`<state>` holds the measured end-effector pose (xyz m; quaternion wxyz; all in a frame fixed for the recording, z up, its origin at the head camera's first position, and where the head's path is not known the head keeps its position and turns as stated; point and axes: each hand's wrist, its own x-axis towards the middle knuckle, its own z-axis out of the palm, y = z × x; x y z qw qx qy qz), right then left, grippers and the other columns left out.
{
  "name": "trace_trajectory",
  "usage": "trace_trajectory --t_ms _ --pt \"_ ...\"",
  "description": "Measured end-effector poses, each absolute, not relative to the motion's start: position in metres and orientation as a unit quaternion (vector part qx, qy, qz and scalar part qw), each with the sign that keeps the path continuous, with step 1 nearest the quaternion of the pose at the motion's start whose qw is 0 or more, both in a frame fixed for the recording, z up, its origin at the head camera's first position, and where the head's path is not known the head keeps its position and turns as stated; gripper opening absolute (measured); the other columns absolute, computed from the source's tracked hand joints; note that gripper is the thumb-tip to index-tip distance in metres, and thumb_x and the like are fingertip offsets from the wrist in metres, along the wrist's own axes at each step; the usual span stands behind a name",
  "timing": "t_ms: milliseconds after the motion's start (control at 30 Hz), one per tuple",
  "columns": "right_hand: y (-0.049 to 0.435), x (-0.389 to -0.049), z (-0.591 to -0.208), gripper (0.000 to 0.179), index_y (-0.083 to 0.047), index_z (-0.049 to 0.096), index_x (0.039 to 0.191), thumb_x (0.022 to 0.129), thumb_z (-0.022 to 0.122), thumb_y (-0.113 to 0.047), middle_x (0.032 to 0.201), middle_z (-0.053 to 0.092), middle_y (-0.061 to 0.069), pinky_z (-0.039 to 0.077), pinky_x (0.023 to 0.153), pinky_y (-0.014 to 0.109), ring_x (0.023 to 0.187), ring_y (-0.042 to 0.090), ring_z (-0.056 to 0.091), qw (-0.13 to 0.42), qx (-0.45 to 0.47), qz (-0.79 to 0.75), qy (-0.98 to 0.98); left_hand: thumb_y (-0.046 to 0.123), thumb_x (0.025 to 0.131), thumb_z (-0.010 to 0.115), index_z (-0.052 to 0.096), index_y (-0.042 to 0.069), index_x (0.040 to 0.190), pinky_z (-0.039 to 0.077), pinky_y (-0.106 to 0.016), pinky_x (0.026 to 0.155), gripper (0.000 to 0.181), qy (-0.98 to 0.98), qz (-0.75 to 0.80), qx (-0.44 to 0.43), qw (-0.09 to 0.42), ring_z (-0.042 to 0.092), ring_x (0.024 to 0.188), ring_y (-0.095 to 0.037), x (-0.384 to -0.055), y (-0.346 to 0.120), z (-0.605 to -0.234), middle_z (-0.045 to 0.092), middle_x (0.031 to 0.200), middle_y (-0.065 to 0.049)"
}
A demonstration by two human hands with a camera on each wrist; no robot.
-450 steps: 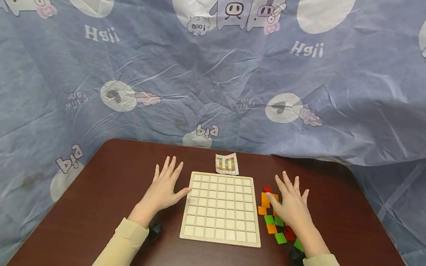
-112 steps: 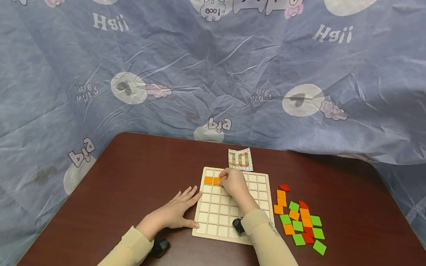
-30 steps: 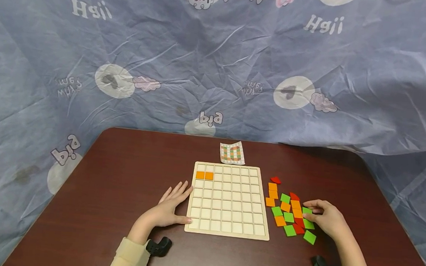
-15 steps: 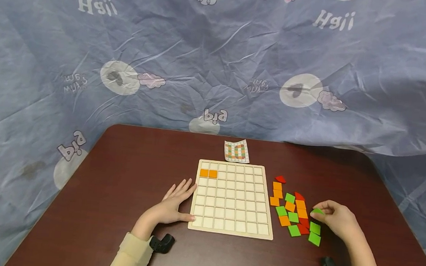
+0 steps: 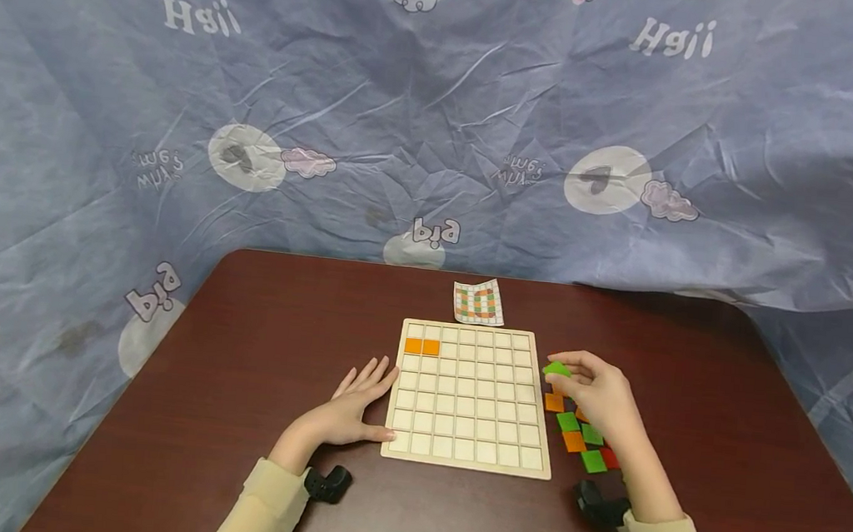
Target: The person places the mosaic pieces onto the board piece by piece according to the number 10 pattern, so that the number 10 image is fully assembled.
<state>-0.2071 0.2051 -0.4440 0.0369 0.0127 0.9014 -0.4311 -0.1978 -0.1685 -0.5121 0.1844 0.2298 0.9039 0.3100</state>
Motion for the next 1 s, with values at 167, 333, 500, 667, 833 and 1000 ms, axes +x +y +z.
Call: trace_trajectory --t_ms 167,333,500,667,833,1000 --pt "0.168 -0.218 -0.449 0.037 -0.007 0.067 0.124 0.090 0.073 -0.021 0.114 0.072 0.013 0.054 0.076 0.031 0.103 0.028 0.069 0.043 -0.006 -0.469 0.882 0.037 0.088 0.073 0.014 0.011 0.159 -0.004 -0.057 0.122 0.096 0.902 0.311 0.231 0.192 -0.007 0.154 -0.034 -0.199 -0.167 -0.511 -0.001 0.166 -0.014" --pt "0.134 -0.225 -0.454 0.035 -0.005 0.067 0.121 0.089 0.073 -0.017 0.111 0.073 0.012 0.054 0.078 0.032 0.098 0.024 0.068 0.059 -0.006 -0.503 0.862 0.038 0.088 0.073 0.013 0.011 0.159 -0.004 -0.057 0.122 0.096 0.903 0.306 0.232 0.192 -0.007 0.154 -0.034 -0.198 -0.168 -0.511 -0.002 0.166 -0.014" --pt "0.114 -0.232 -0.464 0.026 -0.008 0.070 0.114 0.090 0.073 -0.017 0.107 0.074 0.010 0.051 0.074 0.031 0.095 0.022 0.066 0.068 -0.011 -0.499 0.864 0.038 0.088 0.073 0.013 0.011 0.159 -0.004 -0.058 0.122 0.096 0.902 0.306 0.235 0.192 -0.007 0.154 -0.034 -0.199 -0.168 -0.511 -0.002 0.166 -0.014" --pt "0.102 -0.236 -0.471 0.023 -0.010 0.072 0.111 0.088 0.073 -0.014 0.103 0.073 0.010 0.052 0.074 0.031 0.090 0.021 0.066 0.072 -0.019 -0.497 0.864 0.038 0.088 0.073 0.013 0.012 0.159 -0.004 -0.058 0.122 0.097 0.903 0.303 0.234 0.193 -0.007 0.154 -0.034 -0.198 -0.168 -0.511 -0.002 0.166 -0.014" --pt "0.090 -0.238 -0.475 0.020 -0.010 0.072 0.108 0.087 0.074 -0.014 0.102 0.072 0.010 0.053 0.073 0.033 0.088 0.021 0.065 0.068 -0.029 -0.487 0.870 0.037 0.088 0.073 0.012 0.012 0.160 -0.004 -0.057 0.122 0.097 0.904 0.300 0.228 0.203 -0.008 0.154 -0.033 -0.199 -0.168 -0.508 -0.003 0.166 -0.013" --pt "0.078 -0.242 -0.479 0.019 -0.012 0.073 0.106 0.087 0.074 -0.014 0.104 0.070 0.009 0.054 0.079 0.037 0.092 0.022 0.066 0.079 -0.030 -0.478 0.874 0.037 0.088 0.073 0.013 0.012 0.159 -0.003 -0.056 0.123 0.097 0.904 0.295 0.223 0.214 -0.007 0.154 -0.032 -0.200 -0.166 -0.504 -0.002 0.166 -0.014"
